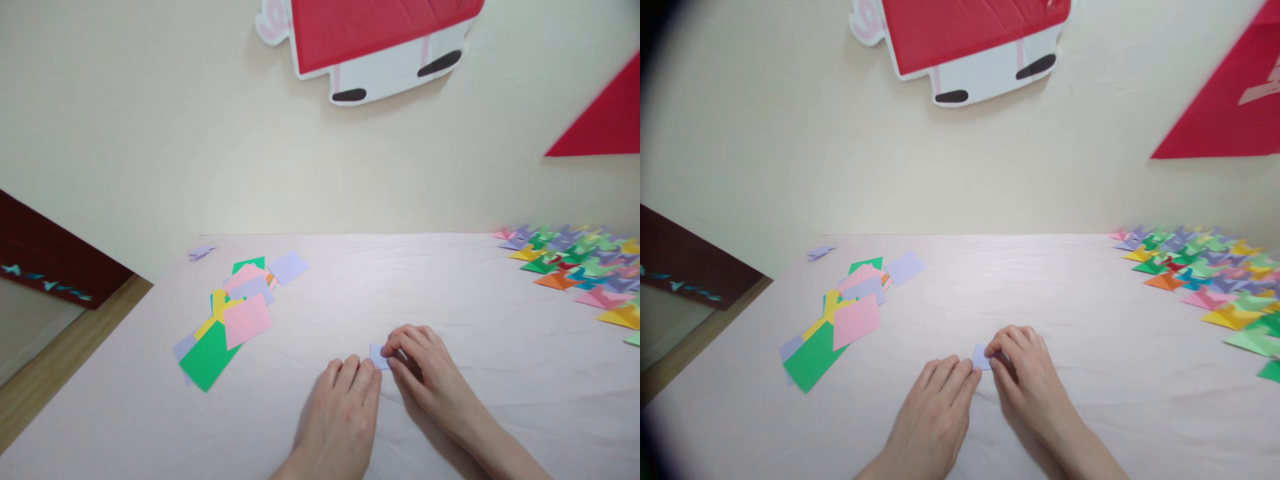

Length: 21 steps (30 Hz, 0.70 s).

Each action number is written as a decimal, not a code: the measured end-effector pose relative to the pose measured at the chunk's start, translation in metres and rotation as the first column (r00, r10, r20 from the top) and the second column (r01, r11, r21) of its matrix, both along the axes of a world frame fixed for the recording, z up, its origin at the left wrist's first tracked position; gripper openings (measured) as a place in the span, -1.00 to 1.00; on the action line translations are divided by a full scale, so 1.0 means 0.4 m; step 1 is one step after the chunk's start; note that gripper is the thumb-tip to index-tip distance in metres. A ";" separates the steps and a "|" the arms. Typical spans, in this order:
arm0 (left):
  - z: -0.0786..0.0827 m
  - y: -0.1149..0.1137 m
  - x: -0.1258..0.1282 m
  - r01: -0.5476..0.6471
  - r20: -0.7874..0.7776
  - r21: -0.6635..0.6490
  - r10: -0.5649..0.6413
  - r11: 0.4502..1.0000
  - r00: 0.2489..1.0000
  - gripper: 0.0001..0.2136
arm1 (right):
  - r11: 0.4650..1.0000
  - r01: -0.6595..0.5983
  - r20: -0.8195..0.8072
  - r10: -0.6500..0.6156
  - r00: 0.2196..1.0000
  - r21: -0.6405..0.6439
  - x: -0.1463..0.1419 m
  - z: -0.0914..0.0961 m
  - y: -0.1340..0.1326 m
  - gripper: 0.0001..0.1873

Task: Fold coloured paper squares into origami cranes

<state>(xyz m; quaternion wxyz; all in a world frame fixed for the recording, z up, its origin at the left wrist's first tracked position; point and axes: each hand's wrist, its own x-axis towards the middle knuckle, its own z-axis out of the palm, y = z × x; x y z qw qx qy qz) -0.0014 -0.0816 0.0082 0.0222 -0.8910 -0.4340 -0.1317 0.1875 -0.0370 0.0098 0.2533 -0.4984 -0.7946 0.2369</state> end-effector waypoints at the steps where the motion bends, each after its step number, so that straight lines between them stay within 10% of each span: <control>1: -0.001 -0.001 0.001 -0.002 -0.006 0.008 0.002 1.000 1.000 -0.67 | 1.000 0.006 0.007 -0.006 1.000 -0.003 -0.002 0.001 -0.001 -0.87; 21: 0.010 -0.009 0.003 -0.044 -0.176 0.056 0.053 0.997 0.983 -0.79 | 0.996 -0.031 -0.045 0.027 0.999 -0.089 0.017 0.000 0.010 -0.70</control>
